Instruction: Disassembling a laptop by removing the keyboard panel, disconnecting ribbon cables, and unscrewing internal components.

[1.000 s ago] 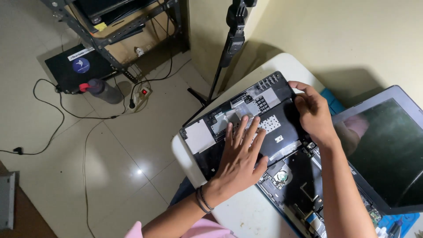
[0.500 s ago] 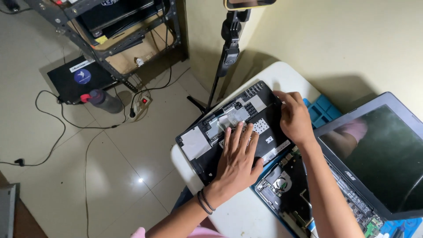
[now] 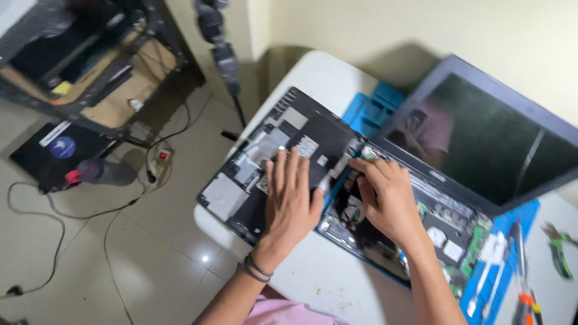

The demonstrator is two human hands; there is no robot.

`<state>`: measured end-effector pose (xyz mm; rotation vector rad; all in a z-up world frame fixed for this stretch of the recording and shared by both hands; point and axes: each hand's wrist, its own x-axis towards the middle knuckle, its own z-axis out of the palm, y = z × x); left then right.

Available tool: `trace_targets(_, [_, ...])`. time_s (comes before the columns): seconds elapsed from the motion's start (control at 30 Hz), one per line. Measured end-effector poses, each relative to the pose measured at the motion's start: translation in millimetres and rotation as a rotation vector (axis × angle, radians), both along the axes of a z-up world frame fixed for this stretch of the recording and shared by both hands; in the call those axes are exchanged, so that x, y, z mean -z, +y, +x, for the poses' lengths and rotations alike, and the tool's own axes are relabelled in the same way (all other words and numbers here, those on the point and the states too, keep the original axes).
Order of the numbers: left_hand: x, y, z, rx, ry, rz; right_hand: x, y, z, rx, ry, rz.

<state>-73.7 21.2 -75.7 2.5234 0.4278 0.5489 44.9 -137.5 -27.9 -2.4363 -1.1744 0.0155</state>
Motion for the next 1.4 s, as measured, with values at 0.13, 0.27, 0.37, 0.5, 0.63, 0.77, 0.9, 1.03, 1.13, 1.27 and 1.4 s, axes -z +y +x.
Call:
trace_targets(0.13, [-4.6,-7.8,-1.8,0.094,0.0,0.006,-5.2,-90.3,-48.8,0.269,0.089,-0.015])
trace_targets(0.27, [-18.0,-30.1,2.6,0.239,0.057,0.029,-9.9,-153.1,-89.8,0.491,0.146,0.119])
trace_targets(0.37, [-19.6,-51.9,9.8,0.361,0.039,-0.015,-9.4,-179.9,-104.3,0.68,0.099,0.17])
trace_targets(0.5, [-6.4,-76.9,22.0,0.436,0.03,0.009,-7.7,-199.3,-99.1,1.027,0.15,0.137])
trace_targets(0.63, [-5.4,-82.0,25.4,0.422,0.018,0.016,-14.4,-199.4,-89.8,1.082,0.214,0.058])
trace_targets(0.77, [-4.2,-78.3,24.7,0.43,0.035,-0.04,-4.9,-204.2,-88.6,1.144,0.216,0.064])
trace_targets(0.9, [-6.0,-77.1,24.3,0.439,0.051,-0.075,-5.4,-204.8,-86.9,1.158,0.179,0.048])
trace_targets(1.03, [-5.4,-75.3,22.2,0.437,0.043,-0.092,-4.0,-208.0,-84.1,1.194,0.104,0.02])
trace_targets(1.13, [-5.1,-75.1,20.9,0.424,0.041,-0.104,4.2,-214.1,-79.3,1.199,0.116,-0.015])
trace_targets(1.27, [-2.9,-74.5,21.5,0.432,0.02,-0.106,7.9,-214.4,-73.9,1.201,0.149,-0.038])
trace_targets(1.4, [-4.7,-74.4,20.8,0.441,0.005,-0.134,7.0,-212.4,-77.8,1.212,0.161,0.075])
